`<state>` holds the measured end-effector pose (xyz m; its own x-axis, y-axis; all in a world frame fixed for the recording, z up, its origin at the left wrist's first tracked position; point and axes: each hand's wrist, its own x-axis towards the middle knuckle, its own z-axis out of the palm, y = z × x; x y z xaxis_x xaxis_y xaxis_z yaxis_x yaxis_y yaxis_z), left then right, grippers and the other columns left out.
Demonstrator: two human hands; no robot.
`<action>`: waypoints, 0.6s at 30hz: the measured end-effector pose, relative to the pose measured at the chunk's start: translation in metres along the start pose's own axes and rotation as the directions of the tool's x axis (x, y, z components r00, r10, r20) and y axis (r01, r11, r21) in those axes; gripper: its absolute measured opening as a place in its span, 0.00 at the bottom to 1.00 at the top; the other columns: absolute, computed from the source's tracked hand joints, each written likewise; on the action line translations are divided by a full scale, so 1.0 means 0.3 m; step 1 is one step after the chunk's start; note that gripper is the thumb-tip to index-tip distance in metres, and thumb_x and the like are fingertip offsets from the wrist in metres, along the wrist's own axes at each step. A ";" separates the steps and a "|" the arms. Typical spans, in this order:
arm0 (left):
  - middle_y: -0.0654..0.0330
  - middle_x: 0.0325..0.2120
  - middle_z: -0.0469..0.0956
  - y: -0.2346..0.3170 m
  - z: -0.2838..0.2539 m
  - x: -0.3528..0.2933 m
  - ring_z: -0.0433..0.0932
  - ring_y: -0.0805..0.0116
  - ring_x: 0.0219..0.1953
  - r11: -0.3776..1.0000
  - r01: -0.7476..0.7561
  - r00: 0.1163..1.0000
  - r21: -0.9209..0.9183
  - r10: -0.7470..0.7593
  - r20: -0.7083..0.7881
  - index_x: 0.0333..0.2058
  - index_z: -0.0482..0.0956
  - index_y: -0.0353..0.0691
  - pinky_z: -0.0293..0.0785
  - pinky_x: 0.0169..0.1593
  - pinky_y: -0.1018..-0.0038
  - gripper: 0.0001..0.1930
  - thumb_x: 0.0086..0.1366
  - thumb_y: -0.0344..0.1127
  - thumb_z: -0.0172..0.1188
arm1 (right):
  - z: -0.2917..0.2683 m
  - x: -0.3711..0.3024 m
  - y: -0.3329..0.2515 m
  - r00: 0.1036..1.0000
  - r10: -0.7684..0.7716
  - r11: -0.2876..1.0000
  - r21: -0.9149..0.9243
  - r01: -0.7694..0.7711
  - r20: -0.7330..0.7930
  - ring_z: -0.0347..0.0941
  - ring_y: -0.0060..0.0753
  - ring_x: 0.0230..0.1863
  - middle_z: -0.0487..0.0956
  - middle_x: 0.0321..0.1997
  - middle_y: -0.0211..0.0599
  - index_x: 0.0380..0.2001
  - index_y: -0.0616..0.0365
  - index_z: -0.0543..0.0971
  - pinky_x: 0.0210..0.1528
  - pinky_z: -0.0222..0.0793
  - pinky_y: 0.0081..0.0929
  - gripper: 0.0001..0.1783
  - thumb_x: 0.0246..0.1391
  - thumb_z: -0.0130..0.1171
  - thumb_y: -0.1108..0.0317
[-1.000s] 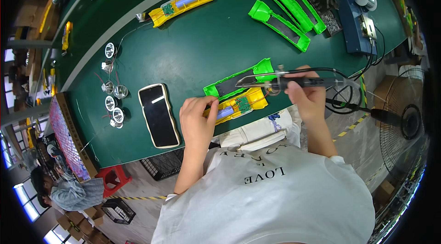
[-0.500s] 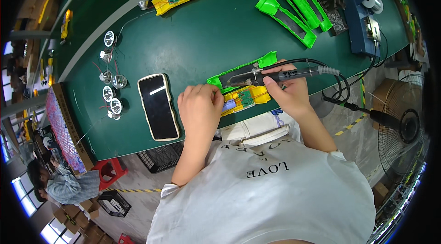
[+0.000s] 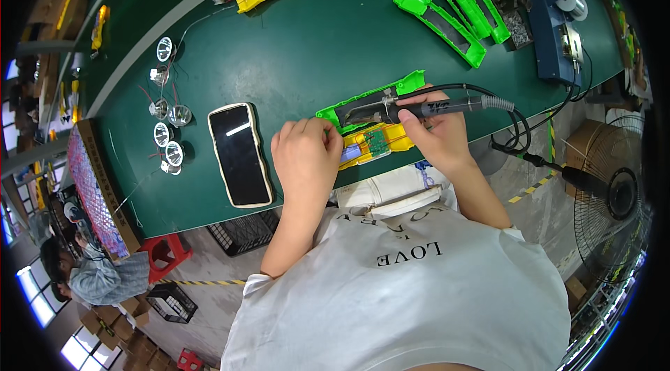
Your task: The person solders electronic components onto flashlight bodies using a soldering iron, fits the plastic casings together by hand, and places the assembled flashlights onto the conveyor belt.
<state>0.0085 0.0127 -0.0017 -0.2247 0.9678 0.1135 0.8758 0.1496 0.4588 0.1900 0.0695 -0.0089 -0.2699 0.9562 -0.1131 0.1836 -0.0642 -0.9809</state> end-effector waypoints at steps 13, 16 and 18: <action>0.63 0.14 0.70 -0.001 0.004 0.003 0.70 0.63 0.23 1.000 -0.004 1.000 -0.001 0.004 -0.004 0.18 0.74 0.40 0.64 0.30 0.67 0.02 0.44 0.29 0.59 | 0.000 0.000 -0.010 1.000 -0.008 1.000 -0.015 0.008 0.000 0.66 0.16 0.23 0.72 0.29 0.31 0.32 0.64 0.75 0.25 0.62 0.16 0.11 0.46 0.60 0.68; 0.63 0.14 0.70 -0.003 0.005 0.005 0.70 0.63 0.23 1.000 0.002 1.000 -0.003 -0.002 0.003 0.18 0.75 0.40 0.64 0.30 0.67 0.02 0.44 0.29 0.58 | 0.001 0.001 -0.011 1.000 -0.012 1.000 -0.013 0.012 0.000 0.66 0.16 0.23 0.72 0.28 0.31 0.32 0.64 0.75 0.24 0.62 0.16 0.11 0.46 0.60 0.68; 0.63 0.14 0.70 -0.002 0.004 0.004 0.70 0.62 0.23 1.000 -0.003 1.000 -0.006 0.003 0.002 0.18 0.75 0.39 0.64 0.30 0.67 0.02 0.44 0.29 0.58 | 0.001 -0.002 -0.014 1.000 -0.013 1.000 -0.016 0.014 0.002 0.66 0.16 0.23 0.72 0.28 0.31 0.32 0.64 0.75 0.24 0.62 0.16 0.11 0.46 0.60 0.68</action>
<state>0.0082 0.0140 -0.0028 -0.2215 0.9686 0.1129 0.8738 0.1457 0.4640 0.1892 0.0691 -0.0046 -0.2745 0.9563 -0.1003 0.1953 -0.0467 -0.9796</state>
